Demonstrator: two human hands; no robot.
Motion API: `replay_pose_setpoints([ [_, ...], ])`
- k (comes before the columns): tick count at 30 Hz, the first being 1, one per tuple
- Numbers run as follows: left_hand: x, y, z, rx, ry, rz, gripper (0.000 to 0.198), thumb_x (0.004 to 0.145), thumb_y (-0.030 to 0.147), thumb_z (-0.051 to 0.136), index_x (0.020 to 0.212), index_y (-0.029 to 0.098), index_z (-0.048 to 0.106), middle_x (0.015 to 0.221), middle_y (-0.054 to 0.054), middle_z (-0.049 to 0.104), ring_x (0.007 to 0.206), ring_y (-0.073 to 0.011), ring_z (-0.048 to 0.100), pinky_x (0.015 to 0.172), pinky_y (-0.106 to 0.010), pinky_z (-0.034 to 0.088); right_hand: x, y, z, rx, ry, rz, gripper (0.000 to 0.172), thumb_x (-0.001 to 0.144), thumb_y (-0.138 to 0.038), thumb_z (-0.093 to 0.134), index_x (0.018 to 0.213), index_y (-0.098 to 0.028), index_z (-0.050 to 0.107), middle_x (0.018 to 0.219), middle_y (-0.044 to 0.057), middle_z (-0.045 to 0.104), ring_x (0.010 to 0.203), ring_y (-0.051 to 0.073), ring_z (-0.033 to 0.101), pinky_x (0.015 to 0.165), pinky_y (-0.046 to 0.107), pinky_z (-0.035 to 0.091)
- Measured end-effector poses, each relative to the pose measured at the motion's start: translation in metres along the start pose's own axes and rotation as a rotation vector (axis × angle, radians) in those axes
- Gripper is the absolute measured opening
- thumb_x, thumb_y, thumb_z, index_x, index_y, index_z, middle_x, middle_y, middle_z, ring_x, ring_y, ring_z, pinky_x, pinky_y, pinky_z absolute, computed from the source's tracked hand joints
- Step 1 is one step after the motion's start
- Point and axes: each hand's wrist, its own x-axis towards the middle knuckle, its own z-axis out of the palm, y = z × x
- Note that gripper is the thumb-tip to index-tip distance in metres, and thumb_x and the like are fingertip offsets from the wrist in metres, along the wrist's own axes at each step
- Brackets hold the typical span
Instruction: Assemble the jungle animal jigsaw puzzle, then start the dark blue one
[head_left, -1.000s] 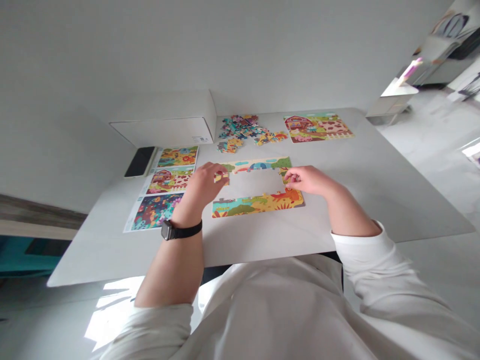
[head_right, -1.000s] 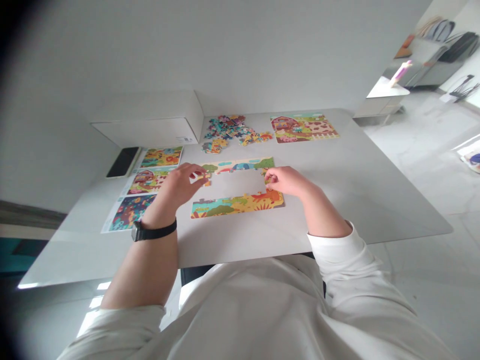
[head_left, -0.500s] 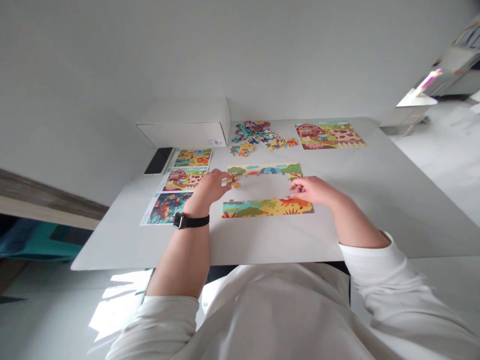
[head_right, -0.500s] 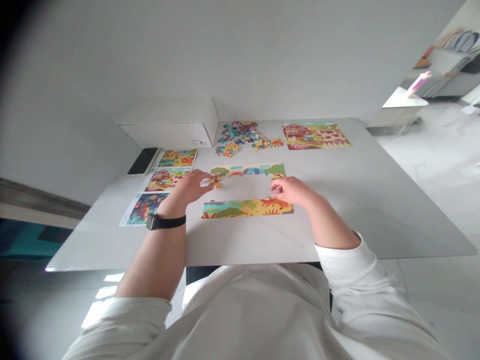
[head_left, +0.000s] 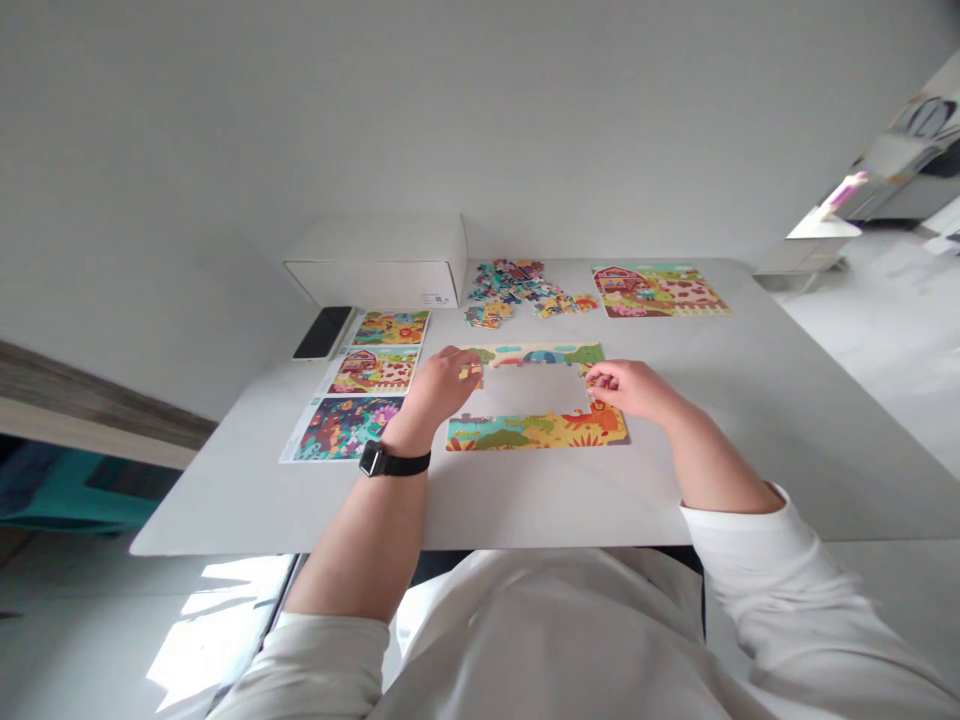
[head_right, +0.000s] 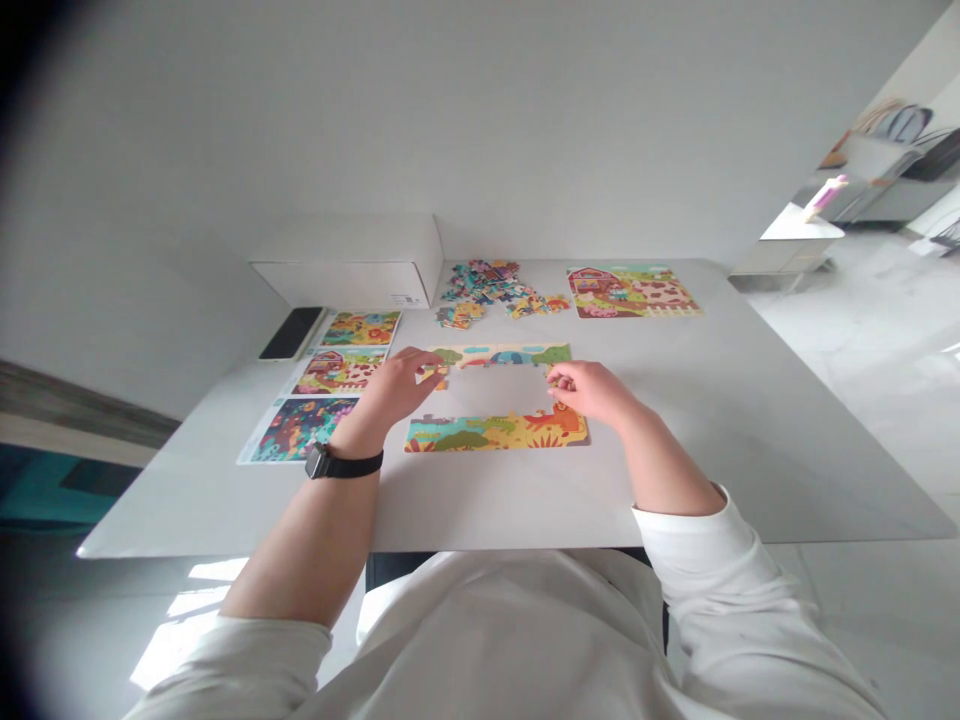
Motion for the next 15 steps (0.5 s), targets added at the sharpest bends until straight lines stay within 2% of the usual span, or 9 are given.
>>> replay_pose_setpoints([
  [3, -0.002, 0.014, 0.002, -0.057, -0.021, -0.008, 0.030, 0.101, 0.029, 0.064, 0.124, 0.023, 0.082, 0.124, -0.009, 0.080, 0.105, -0.0244, 0.075, 0.102, -0.036, 0.058, 0.004, 0.004, -0.006, 0.009, 0.080, 0.001, 0.019, 0.090, -0.038, 0.075, 0.103, -0.026, 0.081, 0.089, 0.002, 0.080, 0.074, 0.018, 0.071, 0.074, 0.031, 0.055],
  [8, -0.006, 0.030, 0.005, -0.071, -0.085, 0.052, 0.028, 0.102, 0.028, 0.063, 0.121, 0.021, 0.082, 0.115, -0.009, 0.083, 0.104, -0.0258, 0.075, 0.098, -0.037, 0.058, 0.022, 0.015, -0.018, -0.041, 0.170, 0.030, 0.018, 0.089, -0.037, 0.074, 0.100, -0.026, 0.082, 0.094, 0.004, 0.082, 0.080, 0.021, 0.073, 0.080, 0.034, 0.059],
  [15, -0.007, 0.033, 0.011, -0.094, -0.096, 0.074, 0.025, 0.103, 0.029, 0.063, 0.118, 0.022, 0.082, 0.113, -0.009, 0.082, 0.108, -0.0267, 0.075, 0.095, -0.036, 0.058, 0.072, 0.042, -0.034, -0.182, 0.180, 0.074, 0.014, 0.091, -0.030, 0.074, 0.101, -0.025, 0.082, 0.103, 0.006, 0.085, 0.092, 0.024, 0.078, 0.091, 0.037, 0.061],
])
